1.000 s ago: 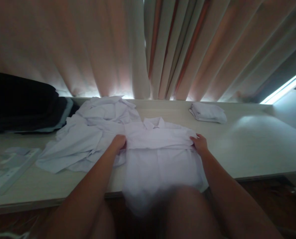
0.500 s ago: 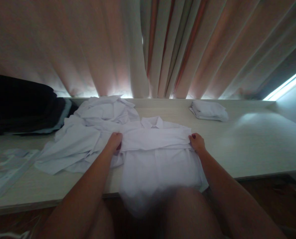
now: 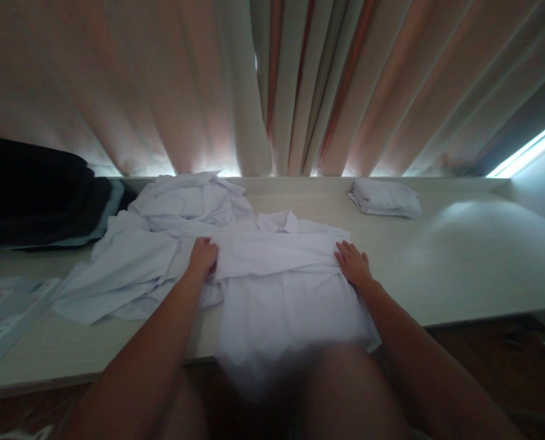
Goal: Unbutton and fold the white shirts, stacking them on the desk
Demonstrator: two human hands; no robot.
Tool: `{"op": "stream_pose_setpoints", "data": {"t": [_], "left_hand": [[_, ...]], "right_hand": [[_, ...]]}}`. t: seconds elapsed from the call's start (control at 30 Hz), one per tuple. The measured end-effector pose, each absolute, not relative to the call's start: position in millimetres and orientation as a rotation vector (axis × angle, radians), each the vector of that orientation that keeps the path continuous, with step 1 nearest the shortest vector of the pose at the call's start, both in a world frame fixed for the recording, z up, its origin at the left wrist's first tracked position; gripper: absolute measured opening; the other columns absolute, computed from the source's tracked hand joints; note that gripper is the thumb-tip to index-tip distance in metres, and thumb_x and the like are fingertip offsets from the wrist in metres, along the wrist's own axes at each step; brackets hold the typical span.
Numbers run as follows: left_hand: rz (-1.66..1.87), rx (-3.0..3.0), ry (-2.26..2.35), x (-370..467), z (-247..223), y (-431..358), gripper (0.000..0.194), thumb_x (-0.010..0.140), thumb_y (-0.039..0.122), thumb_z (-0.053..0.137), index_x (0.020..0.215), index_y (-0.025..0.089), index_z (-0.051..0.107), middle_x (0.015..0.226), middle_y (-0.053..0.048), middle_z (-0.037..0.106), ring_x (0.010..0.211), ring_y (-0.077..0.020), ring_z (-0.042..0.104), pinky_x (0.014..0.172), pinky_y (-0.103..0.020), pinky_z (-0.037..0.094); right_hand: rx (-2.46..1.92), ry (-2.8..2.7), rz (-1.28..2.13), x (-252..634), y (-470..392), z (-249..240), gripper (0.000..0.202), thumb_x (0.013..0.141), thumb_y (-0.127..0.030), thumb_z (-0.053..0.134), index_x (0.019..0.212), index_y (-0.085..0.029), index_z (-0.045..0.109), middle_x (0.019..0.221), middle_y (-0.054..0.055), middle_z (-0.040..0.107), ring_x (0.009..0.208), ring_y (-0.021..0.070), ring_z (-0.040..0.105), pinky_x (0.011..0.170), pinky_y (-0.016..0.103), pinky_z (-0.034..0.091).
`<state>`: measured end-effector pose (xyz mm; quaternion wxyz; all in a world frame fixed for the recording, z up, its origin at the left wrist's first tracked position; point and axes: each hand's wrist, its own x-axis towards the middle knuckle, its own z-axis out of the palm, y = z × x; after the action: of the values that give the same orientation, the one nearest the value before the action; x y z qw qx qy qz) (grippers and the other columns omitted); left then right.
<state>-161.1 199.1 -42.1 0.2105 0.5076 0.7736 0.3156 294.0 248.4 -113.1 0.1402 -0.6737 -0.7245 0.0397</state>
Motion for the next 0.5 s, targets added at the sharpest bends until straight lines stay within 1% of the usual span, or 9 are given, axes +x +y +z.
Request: {"op": "stream_pose_setpoints", "data": {"t": [0.07,0.1,0.17,0.23,0.3,0.33,0.4,0.43,0.5], "left_hand": [[0.955,1.526,2.213,-153.8,-40.7,199.4,0.055,0.095,0.026,0.056,0.148,0.018,0.042,0.152,-0.019,0.044,0.140,-0.0347,0.043,0.114,-0.054,0.036],[0.972,1.655,2.205,-149.3,-42.2,199.7,0.057,0.094,0.025,0.054,0.149,0.019,0.041,0.157,-0.018,0.039,0.146,-0.0343,0.036,0.119,-0.052,0.029],[0.902,1.967,2.112,-140.8,-51.5,199.6,0.055,0.094,0.030,0.051,0.148,0.022,0.044,0.162,-0.013,0.035,0.152,-0.0325,0.023,0.124,-0.050,0.020],[0.694,2.116,2.016,-135.4,-68.4,197.4,0.054,0.096,0.040,0.047,0.147,0.023,0.047,0.164,-0.012,0.033,0.155,-0.0347,0.016,0.123,-0.055,0.014],[0.519,2.050,1.992,-134.7,-88.1,193.4,0.059,0.097,0.048,0.044,0.150,0.023,0.044,0.165,-0.014,0.031,0.155,-0.0376,0.014,0.121,-0.062,0.011],[0.475,2.018,1.984,-135.8,-96.7,191.2,0.061,0.097,0.049,0.043,0.152,0.023,0.042,0.164,-0.014,0.031,0.155,-0.0378,0.015,0.120,-0.064,0.011],[0.459,2.003,1.961,-139.3,-107.6,187.4,0.061,0.097,0.050,0.042,0.152,0.023,0.042,0.164,-0.014,0.032,0.154,-0.0361,0.017,0.120,-0.063,0.012],[0.476,2.009,1.955,-140.8,-109.1,185.8,0.061,0.097,0.050,0.042,0.152,0.023,0.043,0.164,-0.014,0.033,0.154,-0.0349,0.018,0.120,-0.062,0.012],[0.525,2.011,1.960,-141.9,-103.4,182.6,0.058,0.098,0.049,0.041,0.150,0.024,0.044,0.164,-0.013,0.034,0.154,-0.0335,0.019,0.121,-0.061,0.011]], "right_hand": [[-1.945,-2.096,0.098,293.3,249.5,-111.4,0.052,0.103,-0.041,0.030,0.148,-0.022,0.048,0.160,0.013,0.040,0.148,0.0352,0.033,0.115,0.072,0.019],[-1.936,-2.097,0.087,292.8,249.6,-110.1,0.053,0.104,-0.042,0.029,0.150,-0.022,0.045,0.162,0.013,0.036,0.150,0.0347,0.030,0.116,0.071,0.016],[-1.902,-2.115,0.082,291.7,249.0,-108.9,0.054,0.104,-0.044,0.030,0.153,-0.023,0.041,0.164,0.012,0.032,0.152,0.0326,0.025,0.119,0.068,0.012],[-1.859,-2.147,0.114,291.1,247.5,-110.8,0.055,0.102,-0.046,0.034,0.152,-0.025,0.042,0.164,0.010,0.033,0.152,0.0319,0.026,0.120,0.066,0.015],[-1.823,-2.160,0.154,291.2,246.0,-115.1,0.055,0.101,-0.047,0.038,0.150,-0.025,0.046,0.162,0.011,0.037,0.150,0.0336,0.030,0.118,0.066,0.019],[-1.808,-2.151,0.167,291.4,245.4,-117.1,0.055,0.100,-0.048,0.039,0.149,-0.024,0.047,0.161,0.011,0.038,0.150,0.0344,0.031,0.118,0.067,0.019],[-1.781,-2.103,0.176,292.3,243.7,-119.0,0.056,0.099,-0.048,0.039,0.149,-0.023,0.047,0.161,0.011,0.039,0.149,0.0342,0.032,0.118,0.067,0.020],[-1.768,-2.065,0.172,293.2,242.2,-118.2,0.056,0.099,-0.048,0.038,0.148,-0.022,0.047,0.160,0.012,0.039,0.149,0.0329,0.033,0.118,0.065,0.021],[-1.741,-1.970,0.152,296.7,236.1,-112.9,0.056,0.099,-0.047,0.035,0.146,-0.019,0.048,0.159,0.013,0.041,0.147,0.0289,0.036,0.119,0.057,0.025]]}}
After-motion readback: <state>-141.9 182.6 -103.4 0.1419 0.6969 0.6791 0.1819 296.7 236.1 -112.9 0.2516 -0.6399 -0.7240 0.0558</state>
